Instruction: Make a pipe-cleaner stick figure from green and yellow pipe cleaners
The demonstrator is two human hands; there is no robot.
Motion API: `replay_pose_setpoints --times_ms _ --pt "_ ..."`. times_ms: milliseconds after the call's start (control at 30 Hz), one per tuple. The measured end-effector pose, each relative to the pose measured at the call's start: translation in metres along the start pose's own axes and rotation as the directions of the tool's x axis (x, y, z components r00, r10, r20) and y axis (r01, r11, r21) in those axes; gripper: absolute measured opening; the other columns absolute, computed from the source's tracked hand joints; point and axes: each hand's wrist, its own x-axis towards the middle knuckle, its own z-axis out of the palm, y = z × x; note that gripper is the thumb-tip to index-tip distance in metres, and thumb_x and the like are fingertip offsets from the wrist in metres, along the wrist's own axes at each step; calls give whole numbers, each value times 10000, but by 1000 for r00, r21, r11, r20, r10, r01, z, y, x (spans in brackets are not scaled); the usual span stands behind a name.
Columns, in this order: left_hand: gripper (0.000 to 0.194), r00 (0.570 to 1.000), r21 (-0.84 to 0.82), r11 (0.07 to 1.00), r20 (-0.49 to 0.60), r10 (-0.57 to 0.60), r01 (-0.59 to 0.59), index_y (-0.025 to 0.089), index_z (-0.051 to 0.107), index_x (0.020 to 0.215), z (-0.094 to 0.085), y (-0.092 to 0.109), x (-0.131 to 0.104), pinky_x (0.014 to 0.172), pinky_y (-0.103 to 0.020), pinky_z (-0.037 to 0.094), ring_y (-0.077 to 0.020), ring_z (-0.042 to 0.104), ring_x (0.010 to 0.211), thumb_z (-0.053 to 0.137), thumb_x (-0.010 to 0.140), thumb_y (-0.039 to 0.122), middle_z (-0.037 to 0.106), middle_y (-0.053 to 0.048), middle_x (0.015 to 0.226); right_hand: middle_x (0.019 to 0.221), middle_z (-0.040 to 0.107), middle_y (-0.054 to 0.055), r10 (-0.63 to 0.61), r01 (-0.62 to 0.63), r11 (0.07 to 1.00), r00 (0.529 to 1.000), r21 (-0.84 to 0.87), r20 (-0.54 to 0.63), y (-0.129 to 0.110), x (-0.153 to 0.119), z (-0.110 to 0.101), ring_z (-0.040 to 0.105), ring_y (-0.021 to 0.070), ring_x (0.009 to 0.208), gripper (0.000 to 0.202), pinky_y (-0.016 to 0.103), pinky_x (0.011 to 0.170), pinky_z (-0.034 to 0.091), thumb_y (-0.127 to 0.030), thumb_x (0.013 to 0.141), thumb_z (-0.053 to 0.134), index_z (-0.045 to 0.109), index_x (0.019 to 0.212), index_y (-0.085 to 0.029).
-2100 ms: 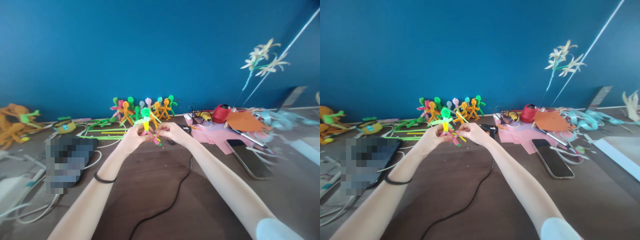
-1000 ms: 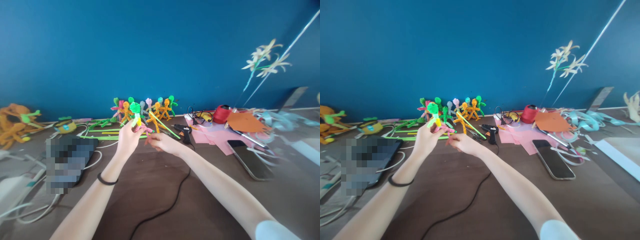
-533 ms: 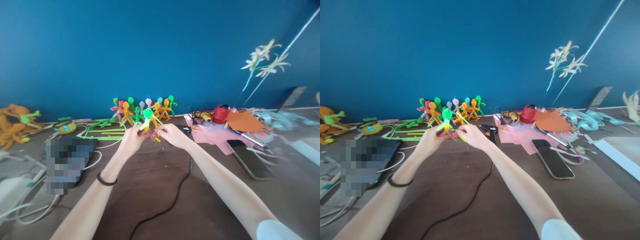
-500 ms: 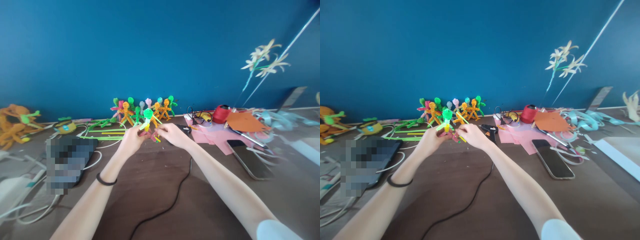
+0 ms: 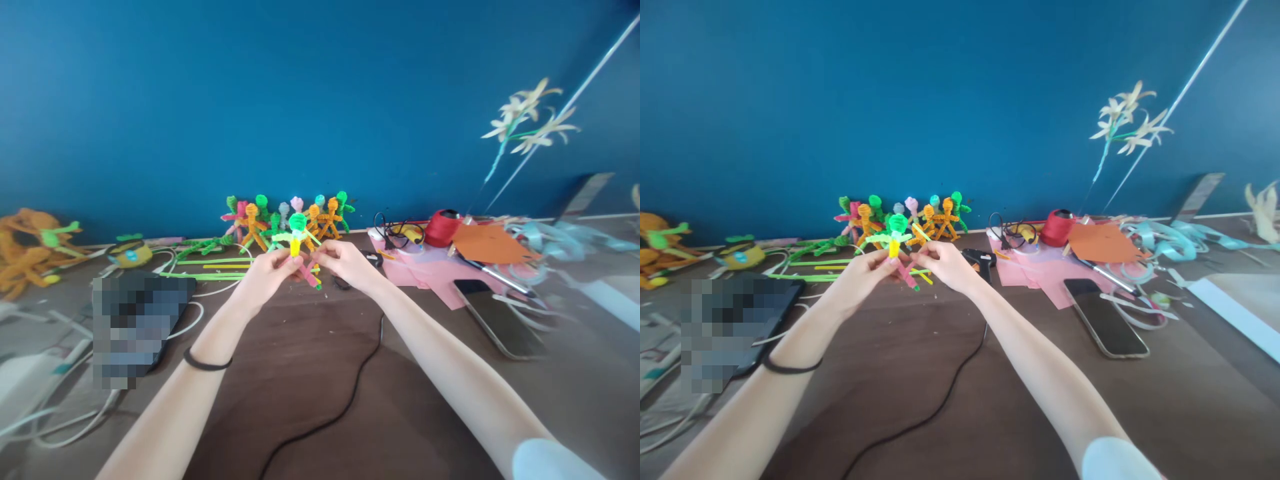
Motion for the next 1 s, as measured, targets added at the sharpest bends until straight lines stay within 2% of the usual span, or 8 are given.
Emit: replay_pose_setpoints --times_ms 133,233,333,500,600,767,900,1000 --pt "326 999 -110 993 -1 -38 37 129 688 922 1 3 -2 723 -294 505 -170 630 725 654 697 363 698 -56 793 517 426 -45 10 -10 1000 1000 22 -2 1 0 0 352 51 474 222 206 498 265 -331 794 542 557 712 -125" --pt "270 998 -127 991 -18 -53 51 137 709 868 1 4 -1 604 -251 491 -130 597 591 704 643 285 686 -44 690 503 399 -54 1 -1 999 1000 35 6 6 1 2 325 45 454 263 202 475 244 -382 778 560 550 700 -131" --pt "302 998 -169 985 -47 -52 43 136 705 862 2 4 0 476 -218 437 -95 545 487 741 592 268 675 -36 658 478 369 -63 16 -20 996 999 85 42 11 1 6 298 42 428 348 200 444 218 -482 762 552 542 697 -140" --pt "327 990 -275 962 -134 -34 -4 118 664 792 4 4 1 392 -190 378 -78 530 447 789 517 243 661 -27 654 448 353 -73 64 -83 974 993 209 97 15 0 14 280 36 393 394 197 406 196 -533 758 532 479 654 -157" --pt "312 984 -291 956 -175 -23 -29 108 644 734 4 4 1 368 -184 356 -51 481 396 800 497 239 640 -15 614 455 345 -75 76 -116 948 987 298 144 19 0 19 283 35 389 401 193 396 196 -541 769 512 462 654 -160" --pt "262 976 -333 941 -218 -7 -67 116 613 651 5 3 2 341 -167 308 -59 504 429 794 498 227 624 -10 598 475 353 -75 84 -161 889 978 430 191 28 -1 30 294 34 383 402 190 384 184 -555 776 493 489 714 -158" --pt "230 963 -344 934 -270 -7 -90 118 615 647 8 3 1 350 -181 325 -28 421 378 776 507 205 605 10 579 448 350 -78 107 -191 856 975 481 195 28 -2 38 280 31 366 372 191 385 170 -517 797 485 512 733 -151" --pt "208 951 -334 936 -308 7 -115 121 607 650 11 1 1 369 -181 331 -51 471 427 756 528 198 594 7 573 433 338 -86 137 -227 803 970 551 200 26 -3 42 255 27 351 312 192 380 152 -457 802 501 492 717 -157"
